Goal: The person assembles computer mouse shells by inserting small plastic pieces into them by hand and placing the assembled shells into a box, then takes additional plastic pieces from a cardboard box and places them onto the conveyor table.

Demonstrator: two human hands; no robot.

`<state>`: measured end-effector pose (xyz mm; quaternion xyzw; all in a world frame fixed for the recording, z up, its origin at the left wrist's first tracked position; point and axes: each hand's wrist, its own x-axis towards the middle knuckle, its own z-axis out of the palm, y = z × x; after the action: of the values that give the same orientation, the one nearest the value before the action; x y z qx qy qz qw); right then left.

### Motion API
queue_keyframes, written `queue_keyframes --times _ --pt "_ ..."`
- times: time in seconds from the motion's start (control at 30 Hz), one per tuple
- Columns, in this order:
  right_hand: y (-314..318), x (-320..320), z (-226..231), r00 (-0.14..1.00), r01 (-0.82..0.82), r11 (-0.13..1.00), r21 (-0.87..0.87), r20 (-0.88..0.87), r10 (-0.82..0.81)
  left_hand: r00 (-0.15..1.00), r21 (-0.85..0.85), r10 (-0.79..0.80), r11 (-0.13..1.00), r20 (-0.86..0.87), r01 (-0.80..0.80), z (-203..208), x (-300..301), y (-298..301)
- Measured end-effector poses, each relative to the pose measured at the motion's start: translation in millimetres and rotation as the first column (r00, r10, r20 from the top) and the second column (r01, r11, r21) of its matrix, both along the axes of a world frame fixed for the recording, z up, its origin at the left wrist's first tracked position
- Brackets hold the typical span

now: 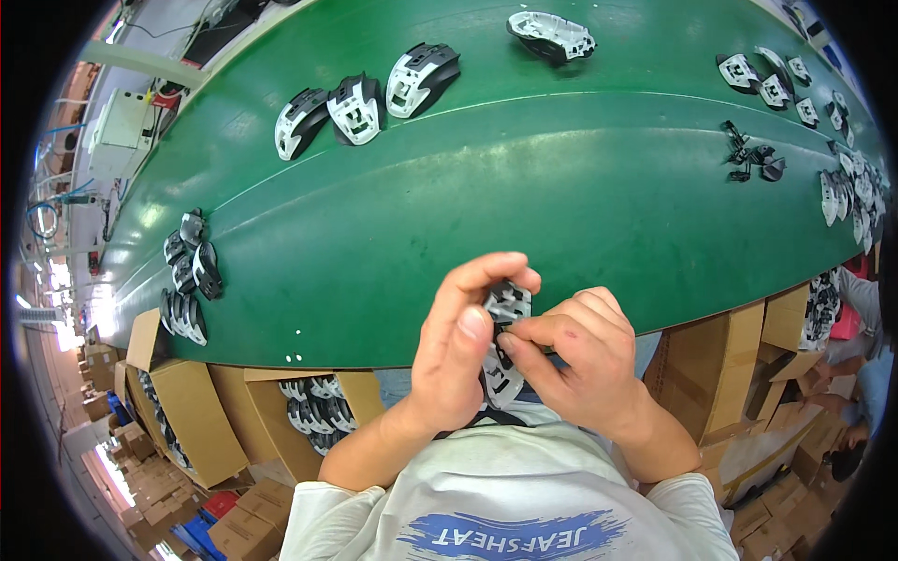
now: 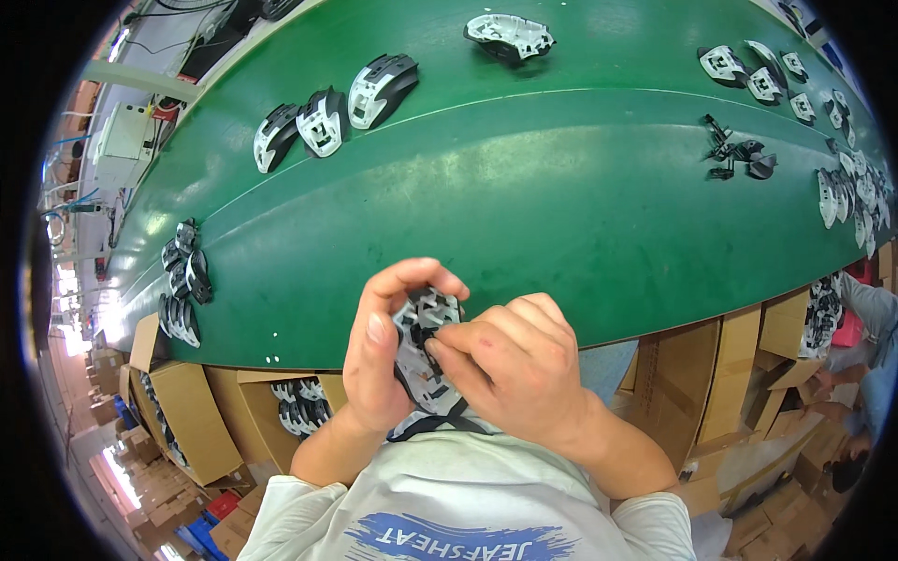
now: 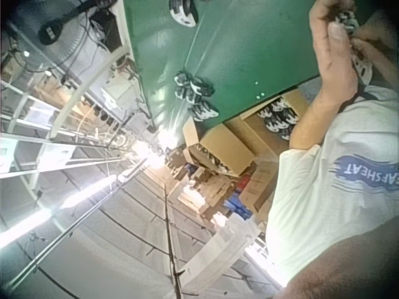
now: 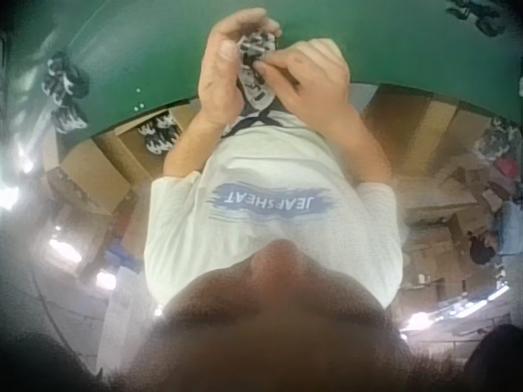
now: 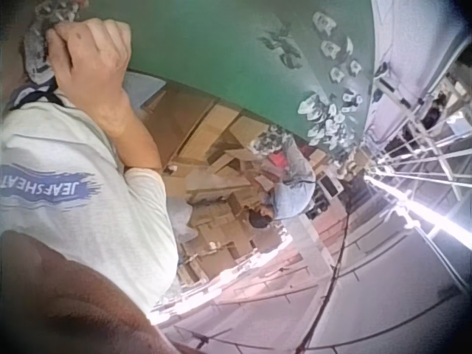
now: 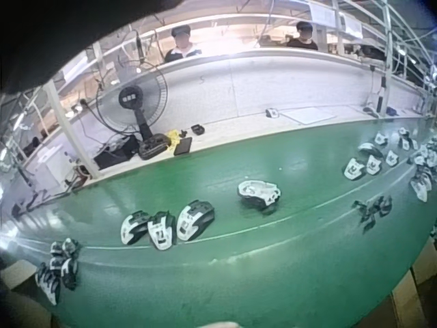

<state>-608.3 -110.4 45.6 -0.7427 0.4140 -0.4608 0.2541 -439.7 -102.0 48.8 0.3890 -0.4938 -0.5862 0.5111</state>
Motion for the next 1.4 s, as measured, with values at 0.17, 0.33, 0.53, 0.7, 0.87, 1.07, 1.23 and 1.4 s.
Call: queue_keyframes --times 0.17,0.33,0.53,0.7,0.87,1.07,1.23,1.4 --pt "7.2 0.6 -7.4 0.999 -0.015 1.000 -0.008 -0.030 0.014 0.990 0.179 0.045 0.984 -0.131 -0.021 -3.6 3.2 1.7" --pt "9.7 0.1 -9.9 0.992 -0.010 0.998 -0.060 -0.123 0.003 0.958 0.452 0.151 0.891 -0.243 -0.026 -3.2 -0.1 0.0" --pt "13.6 -3.6 -6.9 0.974 -0.023 0.998 -0.058 -0.227 0.009 0.951 0.487 0.095 0.871 -0.294 0.063 -3.0 0.8 2.6" --pt "17.0 -3.8 -1.9 0.957 0.014 0.996 -0.089 -0.288 -0.039 0.981 0.414 0.009 0.907 -0.192 0.073 -2.5 0.0 1.8" --pt "15.4 -5.1 2.3 0.956 0.003 0.999 -0.046 -0.292 -0.016 0.979 0.401 0.009 0.913 -0.202 0.074 -3.8 0.5 3.5" --pt "15.8 -4.9 -3.1 0.945 -0.010 0.998 -0.055 -0.328 -0.009 0.988 0.386 -0.040 0.917 -0.151 0.096 -12.4 2.0 2.5" --pt "20.3 -5.6 5.2 0.894 -0.055 0.998 -0.029 -0.447 0.037 0.993 0.362 -0.055 0.928 -0.107 0.091 -12.4 -1.1 5.7" --pt "19.8 -13.8 13.2 0.909 -0.049 0.998 0.029 -0.412 0.057 0.944 0.528 0.069 0.841 -0.323 0.119 -5.7 -0.5 2.0"
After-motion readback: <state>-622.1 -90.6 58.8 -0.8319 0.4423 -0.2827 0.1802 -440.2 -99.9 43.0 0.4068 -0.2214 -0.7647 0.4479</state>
